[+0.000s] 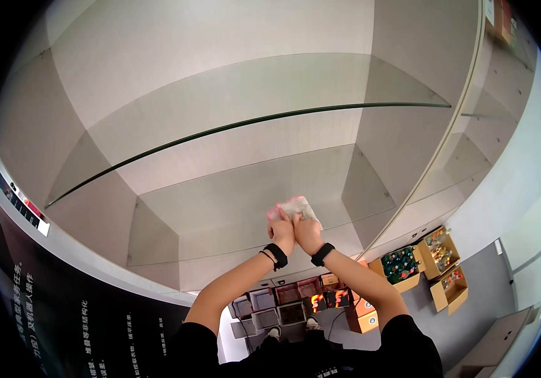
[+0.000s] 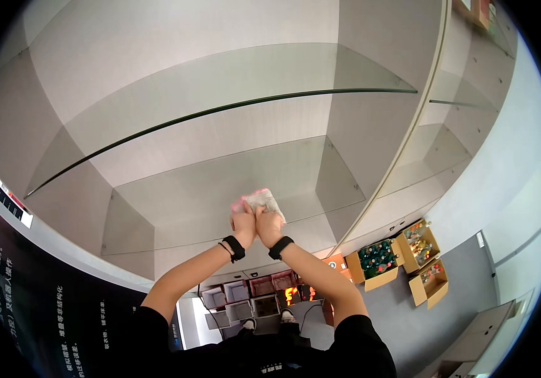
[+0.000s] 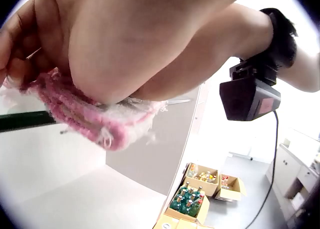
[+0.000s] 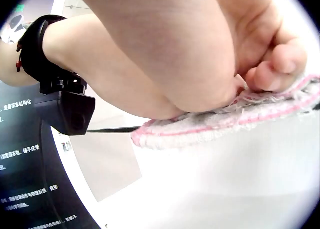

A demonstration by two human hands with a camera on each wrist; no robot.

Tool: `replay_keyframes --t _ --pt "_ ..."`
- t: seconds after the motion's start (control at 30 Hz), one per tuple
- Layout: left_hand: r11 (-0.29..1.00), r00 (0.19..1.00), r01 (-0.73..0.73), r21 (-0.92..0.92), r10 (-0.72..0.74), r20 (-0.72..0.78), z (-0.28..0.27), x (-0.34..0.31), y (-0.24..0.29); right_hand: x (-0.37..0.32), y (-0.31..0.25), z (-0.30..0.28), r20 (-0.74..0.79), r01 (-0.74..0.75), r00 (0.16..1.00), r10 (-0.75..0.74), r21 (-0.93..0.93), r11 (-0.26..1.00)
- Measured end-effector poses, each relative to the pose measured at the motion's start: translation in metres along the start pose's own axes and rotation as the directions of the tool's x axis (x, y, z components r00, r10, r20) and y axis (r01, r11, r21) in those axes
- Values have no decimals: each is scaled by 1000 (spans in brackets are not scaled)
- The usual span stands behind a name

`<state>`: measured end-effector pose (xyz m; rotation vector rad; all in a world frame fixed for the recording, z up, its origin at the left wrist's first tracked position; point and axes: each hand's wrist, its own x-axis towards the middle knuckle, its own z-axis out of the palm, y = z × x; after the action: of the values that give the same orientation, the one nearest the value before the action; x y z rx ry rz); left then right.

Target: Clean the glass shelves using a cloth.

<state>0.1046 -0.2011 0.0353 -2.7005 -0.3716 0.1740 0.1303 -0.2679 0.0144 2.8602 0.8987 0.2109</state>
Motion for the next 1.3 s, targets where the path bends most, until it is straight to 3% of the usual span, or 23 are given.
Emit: replay_keyframes --t 0.03,0.07,0.17,0.2,0.23,0.3,0.33,0.4,0.47,0.53,0.63,0.73,0.97,1.03,1.13,1.3 --pt "996 999 -14 85 17 -41 5 -4 2 -2 0 -2 -61 -2 998 2 0 1000" --pt "985 996 -22 171 36 -83 7 -5 4 -4 1 -5 72 -17 997 15 30 999" --pt "993 998 -63 98 64 -9 5 -6 5 -8 0 -15 69 23 997 -23 -2 1000" --pt "997 996 -53 61 48 77 10 1 7 -4 0 2 -19 60 998 -61 -53 997" --pt "997 997 -46 62 41 71 11 0 6 -3 -1 2 -27 61 998 -63 -55 997" --pt "998 991 -47 -34 42 -125 13 -1 4 1 -1 0 0 80 997 -80 -78 994" --pt "997 999 16 -75 -18 -30 12 5 5 5 -1 2 -4 80 997 -80 -80 994" --pt "1000 997 12 -29 -14 -78 13 9 3 9 0 5 -131 96 985 -112 -120 988" --pt "1000 993 0 14 2 -120 13 10 3 13 2 3 -89 82 992 -91 -98 992" --pt "1000 1000 0 -31 0 0 8 13 2 14 2 1 -52 65 996 -70 -80 995" --pt "1000 1000 -2 -24 2 4 3 8 1 13 1 -3 20 -15 1000 15 -17 1000" --pt "998 994 -50 39 54 -91 16 6 5 2 1 -13 68 -2 998 6 -62 998" --pt "999 1000 -24 43 25 -12 8 -5 7 -9 3 -10 6 19 1000 -19 -25 999" --pt "997 999 -35 72 34 6 15 -1 10 -10 2 -19 94 17 995 -11 -60 998" --pt "996 996 -43 72 48 -71 23 1 10 -7 0 -13 98 1 995 4 -48 999" --pt "996 996 -47 77 53 -78 18 -3 9 -8 1 -12 94 8 996 -3 -43 999"
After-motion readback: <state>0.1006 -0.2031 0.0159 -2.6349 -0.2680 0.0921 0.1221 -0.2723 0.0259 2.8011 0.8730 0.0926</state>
